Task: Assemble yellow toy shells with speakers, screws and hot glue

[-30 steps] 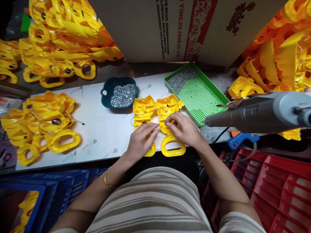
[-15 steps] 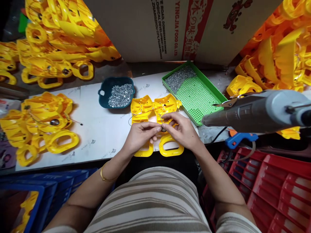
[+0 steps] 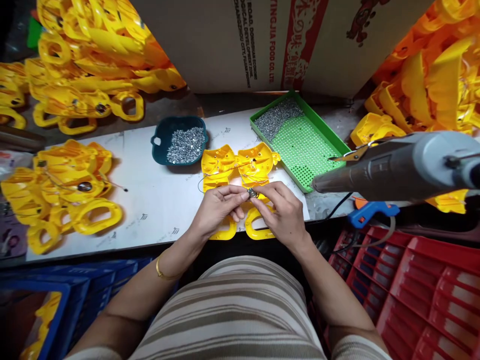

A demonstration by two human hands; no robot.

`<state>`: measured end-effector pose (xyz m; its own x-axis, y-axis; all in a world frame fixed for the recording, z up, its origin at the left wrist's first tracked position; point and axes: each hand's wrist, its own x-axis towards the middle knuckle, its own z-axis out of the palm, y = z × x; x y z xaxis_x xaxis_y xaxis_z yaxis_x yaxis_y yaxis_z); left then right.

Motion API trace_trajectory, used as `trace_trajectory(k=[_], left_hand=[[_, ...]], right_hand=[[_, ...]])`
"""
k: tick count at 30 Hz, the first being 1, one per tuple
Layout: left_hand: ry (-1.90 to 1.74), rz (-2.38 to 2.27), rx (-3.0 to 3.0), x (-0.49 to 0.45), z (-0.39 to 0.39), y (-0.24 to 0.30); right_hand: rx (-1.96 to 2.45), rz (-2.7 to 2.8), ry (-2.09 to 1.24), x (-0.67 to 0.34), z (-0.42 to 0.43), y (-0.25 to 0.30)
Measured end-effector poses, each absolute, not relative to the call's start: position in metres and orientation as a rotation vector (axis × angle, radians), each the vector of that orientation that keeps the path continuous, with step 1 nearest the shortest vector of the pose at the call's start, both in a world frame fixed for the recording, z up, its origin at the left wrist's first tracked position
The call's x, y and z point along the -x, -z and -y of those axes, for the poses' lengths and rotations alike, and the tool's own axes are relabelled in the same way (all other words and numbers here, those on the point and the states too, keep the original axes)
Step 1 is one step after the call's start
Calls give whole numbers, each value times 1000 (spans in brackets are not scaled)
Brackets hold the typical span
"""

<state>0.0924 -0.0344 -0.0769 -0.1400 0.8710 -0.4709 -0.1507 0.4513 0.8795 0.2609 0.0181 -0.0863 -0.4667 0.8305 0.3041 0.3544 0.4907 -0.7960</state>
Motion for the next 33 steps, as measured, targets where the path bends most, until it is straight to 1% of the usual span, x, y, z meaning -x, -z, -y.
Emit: trace_trajectory(k=[5,7,9,12,15,21,26,33], left_hand=[[-934,-1989,-1750,-79,29,74],[-807,-2096,-2033,-75,22,73],[-655,-2109,-2177,-75,13,73],[-465,-2075,-2249,-77,0,77],[-379,-2053,-2237,-79,-8,81],[-429,-2002,-2258,-76,-14,87],[-490,-2029,-2307,-75,-14,90],[-410,-1947,-2325,-72,-8,89]], right_hand=[[1142,2152,-924,-271,-20,84],[1208,2223,-881,-272,-20,84],[1270,2283,-808,-270,-19,85],[1338,2345,-707,-265,-20,88],[1369,2375,-638,-260,-23,92],[1335,2388,-593,-257,-33,95],[1380,2407,-478,-252,-36,98],[1406,2444,-410,-248,-37,101]])
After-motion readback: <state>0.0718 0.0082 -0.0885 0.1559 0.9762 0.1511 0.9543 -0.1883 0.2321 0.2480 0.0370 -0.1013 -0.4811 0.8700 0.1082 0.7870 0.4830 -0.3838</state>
